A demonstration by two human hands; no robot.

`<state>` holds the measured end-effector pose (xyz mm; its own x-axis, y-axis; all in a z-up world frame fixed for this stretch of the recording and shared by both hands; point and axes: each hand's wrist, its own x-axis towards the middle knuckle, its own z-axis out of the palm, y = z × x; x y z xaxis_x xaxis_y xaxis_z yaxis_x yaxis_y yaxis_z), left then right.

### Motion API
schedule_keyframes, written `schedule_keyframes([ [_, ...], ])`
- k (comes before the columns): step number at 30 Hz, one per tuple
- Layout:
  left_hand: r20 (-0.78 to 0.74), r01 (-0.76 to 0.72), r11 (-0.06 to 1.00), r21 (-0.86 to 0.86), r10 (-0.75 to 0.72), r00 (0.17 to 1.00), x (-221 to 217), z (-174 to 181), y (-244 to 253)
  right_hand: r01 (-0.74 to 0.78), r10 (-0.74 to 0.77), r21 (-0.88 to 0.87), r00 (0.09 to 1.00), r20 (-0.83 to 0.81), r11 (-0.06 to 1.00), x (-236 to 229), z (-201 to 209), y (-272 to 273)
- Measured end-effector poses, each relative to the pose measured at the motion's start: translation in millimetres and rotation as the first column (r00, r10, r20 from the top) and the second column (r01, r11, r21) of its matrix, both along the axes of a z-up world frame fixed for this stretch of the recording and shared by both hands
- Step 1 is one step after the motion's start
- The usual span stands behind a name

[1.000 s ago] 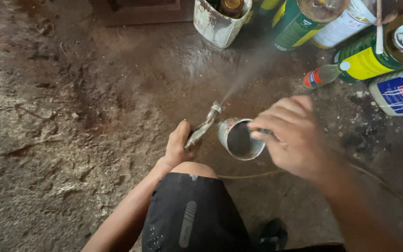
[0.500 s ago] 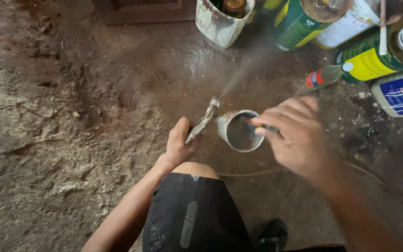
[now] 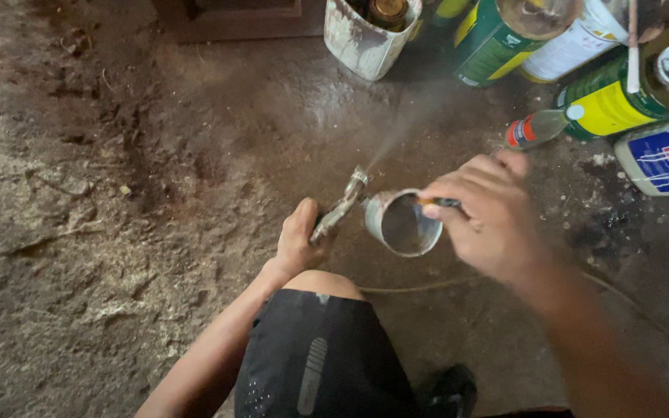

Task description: The person prepares and applies varnish using a spray gun. The person pours liquid from a bottle into the spray gun's cup, mixes it with a brush, and then sprays the varnish onto a piece of wood while adjusting the spray gun.

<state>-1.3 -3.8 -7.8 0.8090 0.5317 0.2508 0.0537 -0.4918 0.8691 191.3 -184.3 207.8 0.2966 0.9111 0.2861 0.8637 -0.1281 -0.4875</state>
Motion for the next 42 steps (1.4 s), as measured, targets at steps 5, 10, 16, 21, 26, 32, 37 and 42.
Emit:
schedule_keyframes([
  [5,-0.004,0.002,1.0,0.014,-0.002,1.0,0.8,-0.9,-0.3,-0.016,0.015,-0.037,1.0,-0.023,0.999,0.8,-20.3,-10.7],
  [10,-0.03,-0.036,0.998,0.043,0.037,0.999,0.7,-0.3,-1.9,-0.02,0.02,-0.048,1.0,-0.002,0.999,-9.9,1.7,-3.4],
  [16,-0.074,0.008,0.995,0.103,0.0,0.997,4.3,-0.6,-1.9,0.193,-0.164,-0.067,0.939,0.304,0.979,-16.9,60.8,-8.3],
  [21,-0.083,0.064,0.99,0.125,-0.054,0.995,14.3,5.1,-4.7,0.192,-0.183,-0.066,0.975,0.128,0.979,-25.2,12.8,-14.1],
  [26,-0.07,0.005,0.997,0.082,0.001,0.998,13.7,5.3,0.1,0.189,-0.187,-0.021,0.979,0.082,0.982,-9.2,-10.3,-22.9],
  [32,-0.144,0.019,1.0,0.005,-0.018,0.989,1.9,4.8,6.9,0.048,-0.046,-0.111,0.999,0.019,0.993,11.8,-17.3,-7.2],
  [37,-0.37,-0.15,0.98,-0.132,0.092,0.925,1.1,18.8,7.2,-0.023,0.024,-0.005,0.999,0.033,1.0,28.1,-20.2,34.7],
  [42,-0.491,-0.278,0.914,-0.294,0.105,0.865,5.0,27.4,27.1,-0.038,0.049,-0.158,0.996,0.071,0.987,45.0,-26.6,87.1],
])
